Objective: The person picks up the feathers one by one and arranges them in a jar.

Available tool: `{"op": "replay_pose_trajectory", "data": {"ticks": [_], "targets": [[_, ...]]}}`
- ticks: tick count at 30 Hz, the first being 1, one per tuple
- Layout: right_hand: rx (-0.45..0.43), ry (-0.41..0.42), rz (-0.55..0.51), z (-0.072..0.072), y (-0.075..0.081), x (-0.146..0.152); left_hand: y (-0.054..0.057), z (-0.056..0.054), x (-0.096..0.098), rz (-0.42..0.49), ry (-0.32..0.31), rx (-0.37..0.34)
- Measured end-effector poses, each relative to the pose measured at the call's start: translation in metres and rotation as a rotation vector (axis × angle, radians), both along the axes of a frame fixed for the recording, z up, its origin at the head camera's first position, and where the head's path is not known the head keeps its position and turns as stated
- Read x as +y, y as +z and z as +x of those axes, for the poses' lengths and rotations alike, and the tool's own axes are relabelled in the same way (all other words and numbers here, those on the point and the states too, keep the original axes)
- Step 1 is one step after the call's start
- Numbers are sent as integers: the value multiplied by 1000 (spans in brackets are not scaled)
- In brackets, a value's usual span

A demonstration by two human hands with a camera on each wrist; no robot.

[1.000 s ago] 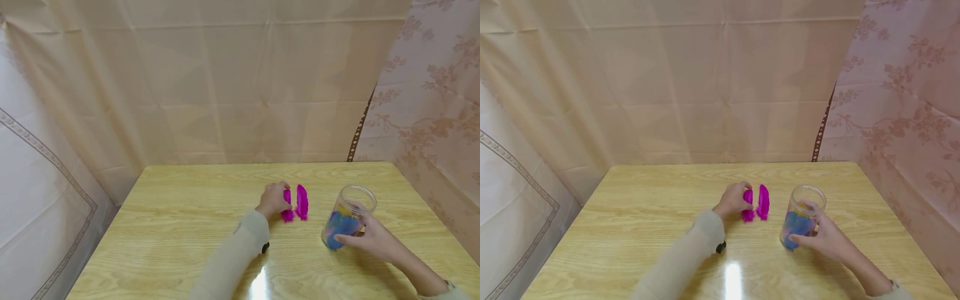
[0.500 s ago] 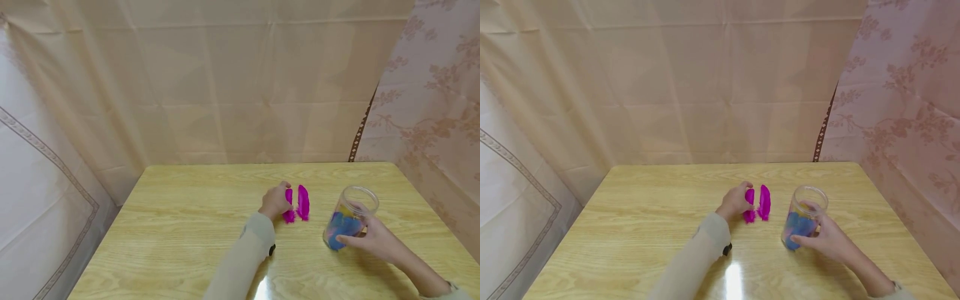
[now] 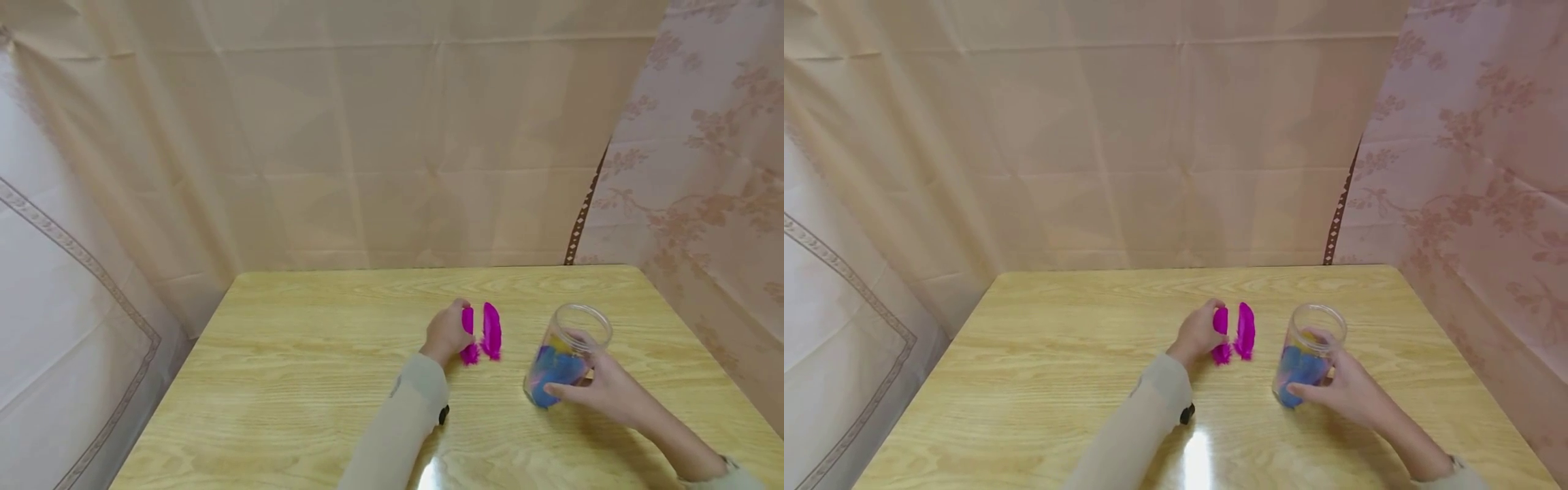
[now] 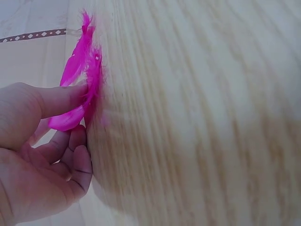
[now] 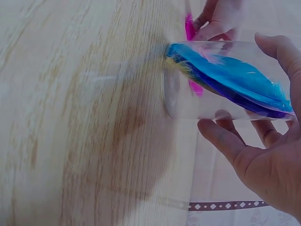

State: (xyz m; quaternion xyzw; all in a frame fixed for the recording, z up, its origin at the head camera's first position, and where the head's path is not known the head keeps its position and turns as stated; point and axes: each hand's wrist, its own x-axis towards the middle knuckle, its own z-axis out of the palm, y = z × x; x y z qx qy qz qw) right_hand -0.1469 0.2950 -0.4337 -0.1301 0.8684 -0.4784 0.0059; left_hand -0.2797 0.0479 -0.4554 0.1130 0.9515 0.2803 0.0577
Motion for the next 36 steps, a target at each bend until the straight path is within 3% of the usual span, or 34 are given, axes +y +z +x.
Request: {"op": "replay_pose_trajectory", "data": {"ticks": [5,11,16,24,32,36], "targets": [[10,-9,23,-4,1,1,-1,-2,0,54,15,16],[9,23,-38,-8,-2,-4,-1,-2,-6,70,33,23],[19,47,-76,-6,-5,-10,-2,0,-13,53,5,18],[-8,46,-100,-2,-7,-14,-5,-5,-22,29,-65,82],[3,22,-73,1,-2,-12,-5,-7,-22,146,-87,96],[20,15,-53,3,-1,-8,-4,-5,-20,241,-108,51]]}}
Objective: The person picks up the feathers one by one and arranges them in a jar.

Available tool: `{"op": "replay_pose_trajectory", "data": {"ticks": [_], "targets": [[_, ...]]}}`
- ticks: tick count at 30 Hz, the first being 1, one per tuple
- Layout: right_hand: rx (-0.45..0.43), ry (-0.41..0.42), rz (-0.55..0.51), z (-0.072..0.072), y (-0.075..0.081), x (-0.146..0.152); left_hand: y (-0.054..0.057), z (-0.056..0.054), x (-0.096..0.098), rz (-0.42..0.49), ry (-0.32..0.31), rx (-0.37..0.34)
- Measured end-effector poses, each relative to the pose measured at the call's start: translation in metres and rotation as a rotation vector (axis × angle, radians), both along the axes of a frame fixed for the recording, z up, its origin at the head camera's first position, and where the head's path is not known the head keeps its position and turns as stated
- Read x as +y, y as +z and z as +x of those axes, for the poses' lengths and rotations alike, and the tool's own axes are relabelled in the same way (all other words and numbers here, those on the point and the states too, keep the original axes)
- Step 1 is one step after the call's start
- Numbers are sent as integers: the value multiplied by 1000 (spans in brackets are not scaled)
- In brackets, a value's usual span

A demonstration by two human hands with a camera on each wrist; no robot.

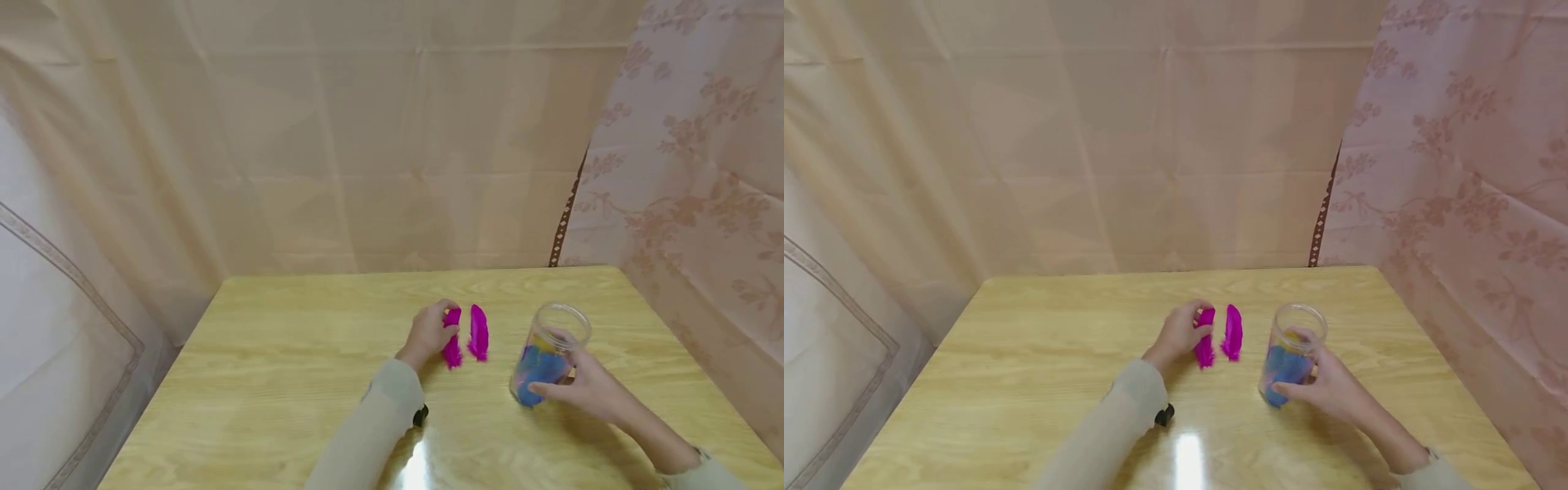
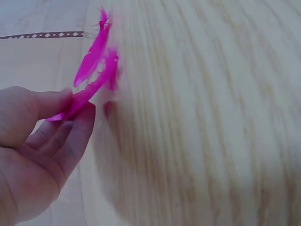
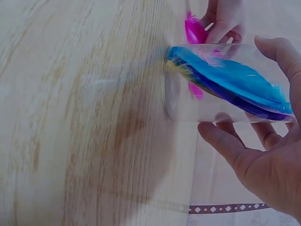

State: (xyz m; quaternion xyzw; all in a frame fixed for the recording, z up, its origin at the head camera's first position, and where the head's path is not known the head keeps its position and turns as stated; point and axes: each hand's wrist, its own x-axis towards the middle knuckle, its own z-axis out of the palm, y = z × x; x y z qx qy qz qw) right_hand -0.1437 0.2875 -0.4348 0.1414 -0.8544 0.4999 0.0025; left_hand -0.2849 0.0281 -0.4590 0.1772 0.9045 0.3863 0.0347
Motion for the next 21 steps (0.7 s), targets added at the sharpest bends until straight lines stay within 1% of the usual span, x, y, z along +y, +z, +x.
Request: {"op": "replay_pose_trajectory", "data": {"ticks": [3,5,7,10,12,15,18,21], "targets": [[-6,9,10,1,-2,3,2,4,-1,87,0,-56],[-15,12,12,2,-2,4,5,6,-2,144,-2,-86],[-27,15,5,2,-3,5,11,9,-2,204,-11,-122],[-35,12,3,3,-2,6,21,12,-2,265,-26,-174],[-37,2,10,3,-1,6,28,12,-2,292,-42,-190],[-39,-7,16,3,0,6,33,12,-3,300,-66,-191],[-43,7,0,2,1,7,35,13,-3,317,-84,-202],[-48,18,-16,2,1,7,36,13,-2,351,-82,-233]]}}
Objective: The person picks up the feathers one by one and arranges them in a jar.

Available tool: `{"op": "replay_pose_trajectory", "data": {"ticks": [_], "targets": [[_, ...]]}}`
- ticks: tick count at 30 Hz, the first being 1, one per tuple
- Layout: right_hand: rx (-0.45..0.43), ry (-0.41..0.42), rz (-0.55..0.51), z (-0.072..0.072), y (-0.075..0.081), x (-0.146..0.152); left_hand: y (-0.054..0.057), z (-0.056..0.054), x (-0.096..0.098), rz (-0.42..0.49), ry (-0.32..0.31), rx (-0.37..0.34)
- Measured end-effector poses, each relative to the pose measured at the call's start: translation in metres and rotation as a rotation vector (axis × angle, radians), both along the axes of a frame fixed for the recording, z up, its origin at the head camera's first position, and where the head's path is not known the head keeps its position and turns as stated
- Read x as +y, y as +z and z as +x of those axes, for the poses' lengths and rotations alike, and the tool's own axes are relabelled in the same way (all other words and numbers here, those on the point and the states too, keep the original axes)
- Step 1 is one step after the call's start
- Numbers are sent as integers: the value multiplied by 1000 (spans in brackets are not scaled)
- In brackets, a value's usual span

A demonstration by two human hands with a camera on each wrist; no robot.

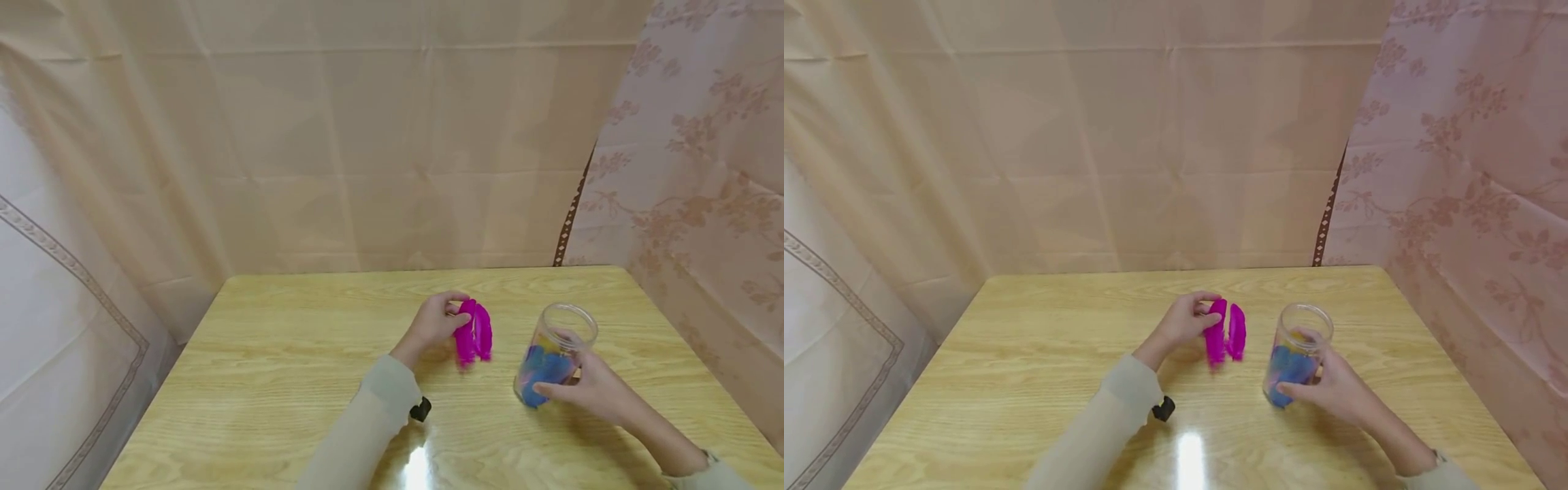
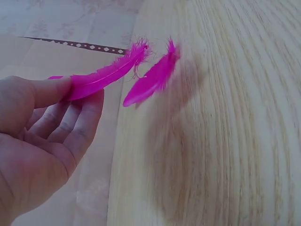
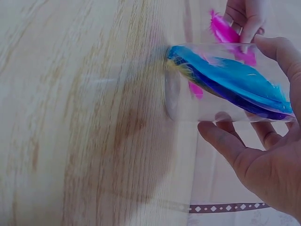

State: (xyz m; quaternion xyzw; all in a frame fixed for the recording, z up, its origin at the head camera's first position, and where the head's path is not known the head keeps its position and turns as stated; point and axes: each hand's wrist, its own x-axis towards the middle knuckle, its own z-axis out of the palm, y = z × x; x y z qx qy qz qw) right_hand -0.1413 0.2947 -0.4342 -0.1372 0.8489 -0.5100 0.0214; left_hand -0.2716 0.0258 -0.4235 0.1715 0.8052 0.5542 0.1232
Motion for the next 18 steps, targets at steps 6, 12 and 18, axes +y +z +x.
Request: {"op": "replay_pose_trajectory", "data": {"ticks": [6,12,18], "targets": [[20,-12,29,0,-1,0,6,3,4,104,-37,-111],[27,-16,34,0,-1,-1,14,9,7,144,-54,-172],[11,7,-3,-1,-2,-1,25,13,9,195,-64,-204]]}}
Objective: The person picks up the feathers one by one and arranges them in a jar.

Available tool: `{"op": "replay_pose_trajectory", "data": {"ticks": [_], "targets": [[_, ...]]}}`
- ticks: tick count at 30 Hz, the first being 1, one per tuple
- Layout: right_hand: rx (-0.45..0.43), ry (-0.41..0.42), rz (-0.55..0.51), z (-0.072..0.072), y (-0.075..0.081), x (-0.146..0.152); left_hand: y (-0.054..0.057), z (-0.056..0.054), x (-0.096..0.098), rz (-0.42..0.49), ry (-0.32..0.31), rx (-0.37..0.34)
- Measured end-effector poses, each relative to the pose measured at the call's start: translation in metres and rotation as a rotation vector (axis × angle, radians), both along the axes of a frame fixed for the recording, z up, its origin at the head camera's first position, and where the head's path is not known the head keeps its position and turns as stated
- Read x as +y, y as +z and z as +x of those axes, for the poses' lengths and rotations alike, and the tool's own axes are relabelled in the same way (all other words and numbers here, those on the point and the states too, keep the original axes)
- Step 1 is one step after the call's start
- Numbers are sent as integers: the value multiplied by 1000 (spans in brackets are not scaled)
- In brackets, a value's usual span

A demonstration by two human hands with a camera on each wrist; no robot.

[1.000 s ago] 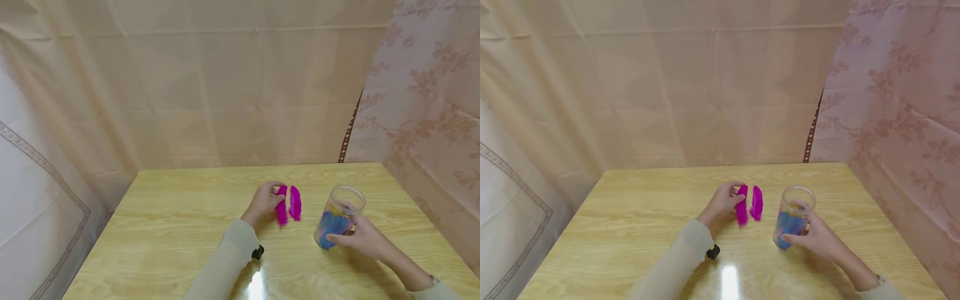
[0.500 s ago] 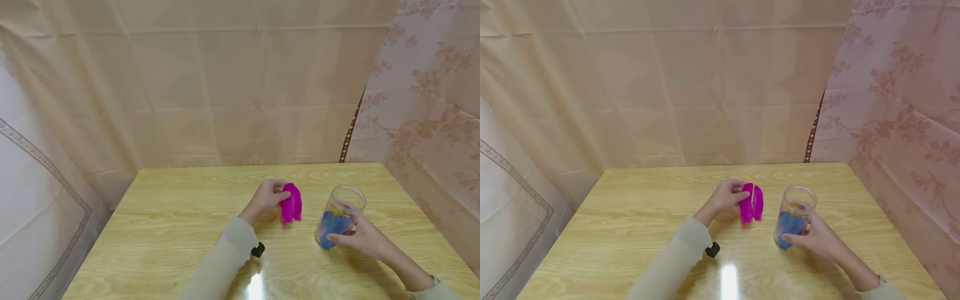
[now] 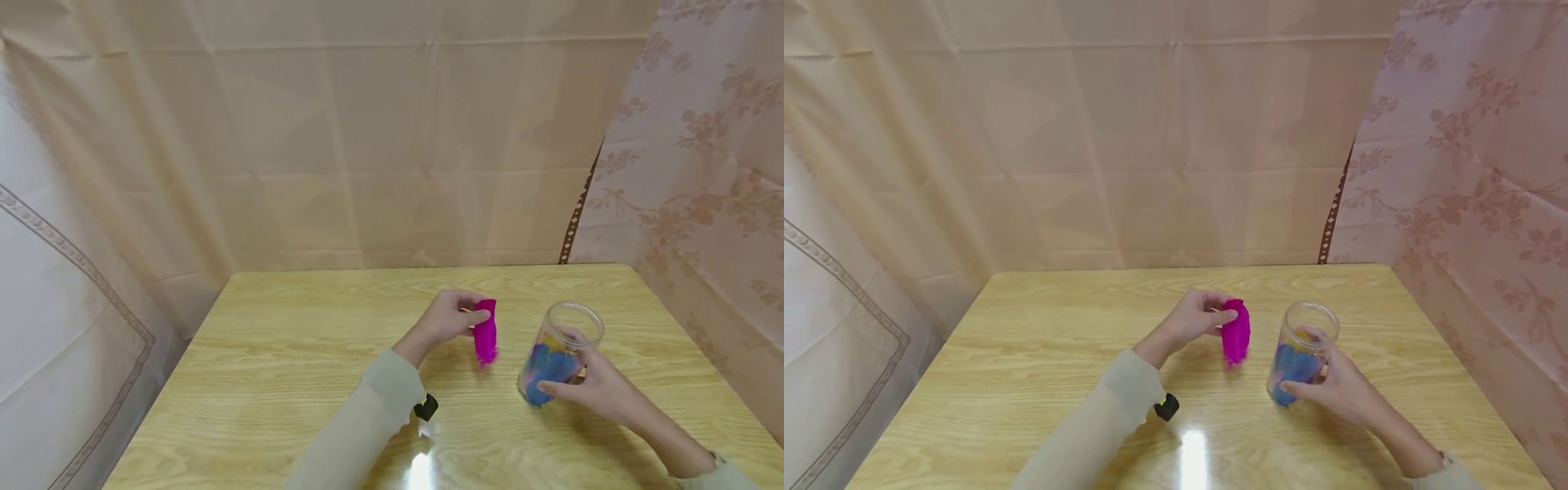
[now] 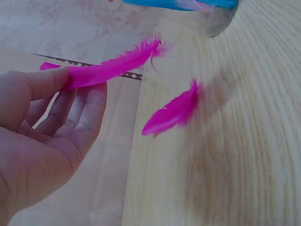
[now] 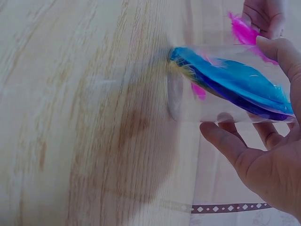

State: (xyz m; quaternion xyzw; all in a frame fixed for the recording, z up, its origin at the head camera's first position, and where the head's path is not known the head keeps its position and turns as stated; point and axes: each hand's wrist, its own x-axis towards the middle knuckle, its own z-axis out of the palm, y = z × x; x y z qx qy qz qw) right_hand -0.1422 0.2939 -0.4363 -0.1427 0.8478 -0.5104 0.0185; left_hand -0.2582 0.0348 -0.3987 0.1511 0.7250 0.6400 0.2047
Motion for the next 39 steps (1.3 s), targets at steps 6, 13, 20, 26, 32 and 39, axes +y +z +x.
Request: {"op": "replay_pose_trajectory", "data": {"ticks": [6,13,20,26,32,39], "targets": [[4,-20,32,2,3,1,9,2,2,-5,-9,-10],[17,-39,65,2,4,0,17,2,3,-2,-21,-11],[15,-26,61,0,4,-1,23,2,3,-7,-34,9],[9,-14,60,-1,3,-1,27,1,5,9,-51,37],[11,-6,55,-2,3,-1,30,2,7,13,-55,51],[24,4,40,-2,2,0,41,5,10,15,-69,61]]}}
